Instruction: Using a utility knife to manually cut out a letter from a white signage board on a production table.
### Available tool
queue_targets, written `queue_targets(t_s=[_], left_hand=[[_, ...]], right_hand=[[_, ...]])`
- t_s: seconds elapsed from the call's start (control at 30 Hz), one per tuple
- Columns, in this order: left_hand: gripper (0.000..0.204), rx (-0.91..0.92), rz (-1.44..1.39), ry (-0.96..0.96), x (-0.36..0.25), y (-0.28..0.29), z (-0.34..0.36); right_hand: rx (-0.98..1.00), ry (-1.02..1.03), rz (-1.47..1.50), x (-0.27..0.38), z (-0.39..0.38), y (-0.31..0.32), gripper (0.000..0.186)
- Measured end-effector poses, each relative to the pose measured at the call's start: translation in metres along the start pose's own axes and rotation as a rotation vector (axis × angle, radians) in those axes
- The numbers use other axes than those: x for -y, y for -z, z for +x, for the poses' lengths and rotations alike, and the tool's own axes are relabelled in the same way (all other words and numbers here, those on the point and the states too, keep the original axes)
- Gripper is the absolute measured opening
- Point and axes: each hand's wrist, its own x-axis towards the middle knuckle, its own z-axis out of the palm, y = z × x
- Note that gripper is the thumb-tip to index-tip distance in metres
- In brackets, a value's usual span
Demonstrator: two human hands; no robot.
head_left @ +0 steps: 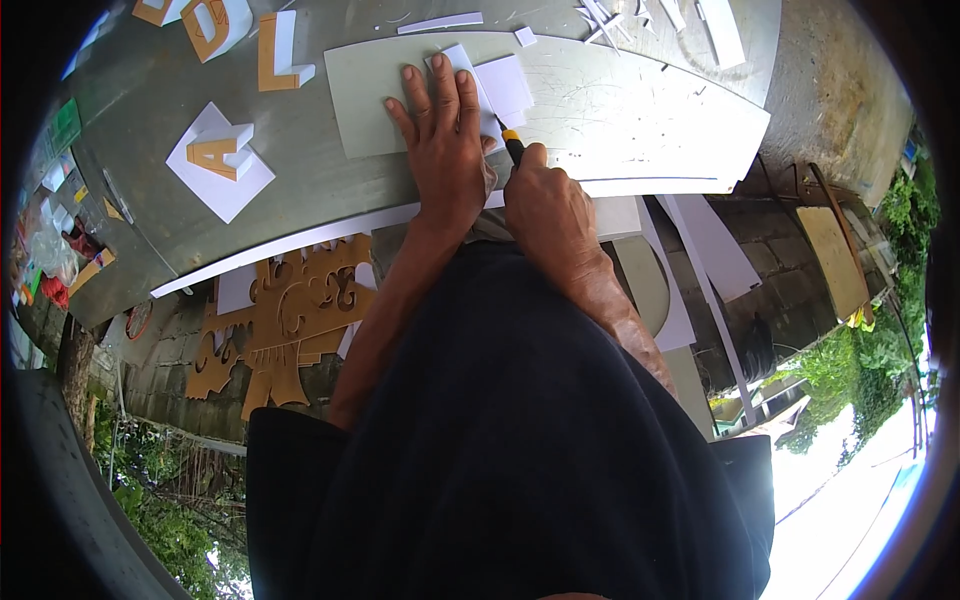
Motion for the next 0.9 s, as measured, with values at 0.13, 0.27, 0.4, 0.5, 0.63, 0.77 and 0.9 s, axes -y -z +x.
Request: queue_targets(t_s=[0.13,0.27,0.4,0.5,0.63,0.77,0.9], left_hand=[[0.086,0.004,0.002,0.007,-0.001,0.000,-0.001],[0.089,0.016,-0.019,-0.006,-0.002,0.001,0.001],[0.091,-0.002,0.011,-0.004,0.001,0.002,0.002],[0.090,0.018,0.013,0.006,-0.002,0.004,0.002],[0.087,0.005,0.011,-0.004,-0.003,0.002,0.003],[0.085,0.004,0.031,0.010,0.002,0.001,0.000],[0.085,-0.017,0.005,-0.010,-0.001,0.001,0.001]], right_hand=[[0.061,-0.043,-0.010,0.003,0.001,0.003,0.015],[0.099,-0.065,0.053,-0.004,0.003,0.013,0.016],[0.154,-0.018,0.116,-0.015,0.015,0.025,0.027],[0.175,0.028,0.118,-0.013,0.018,0.031,0.029],[0.201,0.038,0.014,-0.004,0.020,0.037,0.023],[0.222,0.057,-0.021,0.000,0.021,0.034,0.021],[0.118,0.030,-0.026,0.002,0.006,0.019,0.018]])
